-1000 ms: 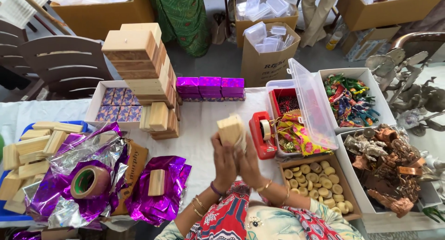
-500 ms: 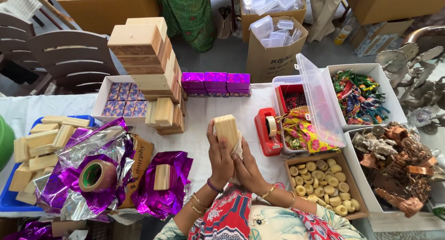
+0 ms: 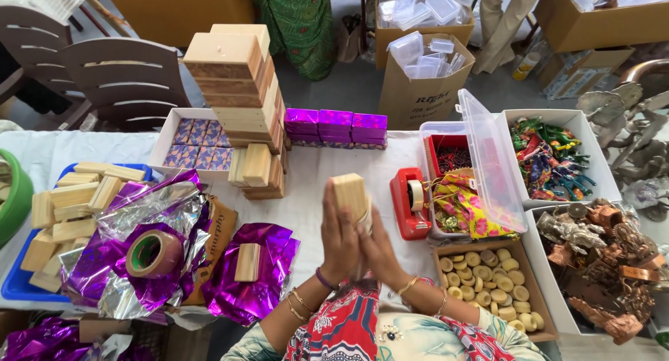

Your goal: The person wipes a small wooden block with a white cloth, holding it in their left hand and rubbing it with their right hand. They continue to wipe the block repeatedly, turning it over to clean different sides, while seated at a table with various craft supplies.

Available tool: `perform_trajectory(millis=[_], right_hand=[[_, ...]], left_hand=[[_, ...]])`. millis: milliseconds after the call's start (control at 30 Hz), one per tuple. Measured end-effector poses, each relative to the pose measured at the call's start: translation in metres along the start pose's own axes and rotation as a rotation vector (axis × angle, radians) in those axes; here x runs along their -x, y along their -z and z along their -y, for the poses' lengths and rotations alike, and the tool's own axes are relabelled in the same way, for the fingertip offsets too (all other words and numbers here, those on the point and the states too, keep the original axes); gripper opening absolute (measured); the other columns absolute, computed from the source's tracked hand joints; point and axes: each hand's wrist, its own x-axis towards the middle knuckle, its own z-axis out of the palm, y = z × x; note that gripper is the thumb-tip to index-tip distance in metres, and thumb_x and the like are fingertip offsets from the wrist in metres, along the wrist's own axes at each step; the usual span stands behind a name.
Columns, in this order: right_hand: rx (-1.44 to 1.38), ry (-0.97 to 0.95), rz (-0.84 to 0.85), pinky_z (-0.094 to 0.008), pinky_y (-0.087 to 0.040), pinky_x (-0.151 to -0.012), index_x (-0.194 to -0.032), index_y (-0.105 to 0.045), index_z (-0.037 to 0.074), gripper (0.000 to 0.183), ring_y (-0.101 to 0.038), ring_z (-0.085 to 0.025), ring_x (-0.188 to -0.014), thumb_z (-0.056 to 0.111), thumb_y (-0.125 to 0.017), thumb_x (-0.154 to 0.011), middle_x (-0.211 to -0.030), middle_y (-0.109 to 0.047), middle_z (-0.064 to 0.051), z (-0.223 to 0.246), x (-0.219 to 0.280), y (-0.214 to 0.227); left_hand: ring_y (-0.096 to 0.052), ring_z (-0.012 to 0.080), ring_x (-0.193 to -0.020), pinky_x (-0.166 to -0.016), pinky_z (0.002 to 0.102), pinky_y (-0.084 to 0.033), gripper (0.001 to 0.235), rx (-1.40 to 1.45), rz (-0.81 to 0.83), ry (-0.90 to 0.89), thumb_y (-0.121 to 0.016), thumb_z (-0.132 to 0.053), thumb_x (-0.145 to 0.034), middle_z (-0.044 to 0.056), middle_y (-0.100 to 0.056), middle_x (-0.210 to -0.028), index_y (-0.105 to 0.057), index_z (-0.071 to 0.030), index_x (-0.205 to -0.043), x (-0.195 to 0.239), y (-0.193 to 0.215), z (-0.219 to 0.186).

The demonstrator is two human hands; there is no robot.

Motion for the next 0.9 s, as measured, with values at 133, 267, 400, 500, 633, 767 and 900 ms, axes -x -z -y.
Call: perform_trajectory(millis=[133,267,400,500,633,767,900], right_hand=[[-0.116,-0.186,-0.063,-0.037,-0.044,-0.107,-0.160,-0.025,0.000,0.067,-0.052,-0.025,-0.133,0.030,-0.047,-0.104,-0.152,-0.046,-0.020,0.052,-0.041,0.019],[-0.183,-0.212,-0.078,-0.037,-0.042,-0.108,-0.160,-0.024,0.000,0.066,-0.049,-0.025,-0.133,0.030,-0.046,-0.105,-0.153,-0.044,-0.019,0.041,-0.027,0.011],[-0.059,-0.012,-0.013,-0.036,-0.039,-0.113,-0.160,-0.024,-0.003,0.064,-0.045,-0.027,-0.141,0.028,-0.045,-0.109,-0.154,-0.043,-0.022,0.029,-0.004,-0.001],[-0.064,-0.109,-0.017,-0.036,-0.046,-0.107,-0.159,-0.025,0.000,0.064,-0.052,-0.028,-0.132,0.029,-0.044,-0.106,-0.148,-0.048,-0.022,0.062,-0.026,0.010],[-0.155,-0.299,-0.103,-0.036,-0.049,-0.102,-0.159,-0.026,0.004,0.066,-0.055,-0.028,-0.127,0.031,-0.043,-0.102,-0.147,-0.050,-0.020,0.081,-0.041,0.023],[-0.025,-0.131,-0.103,-0.036,-0.043,-0.111,-0.158,-0.028,0.000,0.064,-0.049,-0.028,-0.137,0.031,-0.045,-0.105,-0.152,-0.046,-0.020,0.020,0.002,0.008],[0.018,-0.042,-0.024,-0.036,-0.036,-0.115,-0.158,-0.028,-0.002,0.063,-0.044,-0.028,-0.142,0.029,-0.046,-0.107,-0.154,-0.044,-0.021,0.033,-0.005,0.010]], left_hand=[[-0.064,0.0358,-0.124,-0.099,0.042,-0.053,0.062,0.247,0.220,0.307,-0.033,-0.035,-0.108,0.025,-0.056,-0.141,-0.014,-0.005,-0.159,0.036,-0.019,0.006],[-0.062,0.0376,-0.126,-0.102,0.042,-0.051,0.057,0.195,0.191,0.292,-0.034,-0.033,-0.110,0.025,-0.055,-0.141,-0.022,-0.007,-0.158,0.012,-0.015,0.006],[-0.047,0.0387,-0.141,-0.116,0.045,-0.040,0.053,0.217,0.021,0.119,-0.035,-0.029,-0.113,0.028,-0.042,-0.155,-0.025,-0.007,-0.160,-0.010,-0.008,0.014],[-0.053,0.0335,-0.134,-0.107,0.042,-0.047,0.055,0.256,0.098,0.335,-0.035,-0.030,-0.108,0.022,-0.045,-0.150,-0.022,-0.010,-0.157,0.001,-0.013,-0.007],[-0.046,0.0315,-0.141,-0.116,0.040,-0.038,0.053,0.333,0.199,0.267,-0.037,-0.027,-0.111,0.022,-0.042,-0.152,-0.021,-0.008,-0.158,0.039,-0.026,0.001],[-0.043,0.0283,-0.143,-0.116,0.039,-0.039,0.052,0.365,0.146,0.284,-0.034,-0.027,-0.111,0.020,-0.038,-0.155,-0.021,-0.008,-0.158,0.024,-0.015,0.018],[-0.046,0.0279,-0.140,-0.118,0.036,-0.041,0.040,-0.046,0.098,-0.077,-0.039,-0.026,-0.113,0.021,-0.040,-0.151,-0.034,-0.015,-0.151,0.014,-0.014,0.037]])
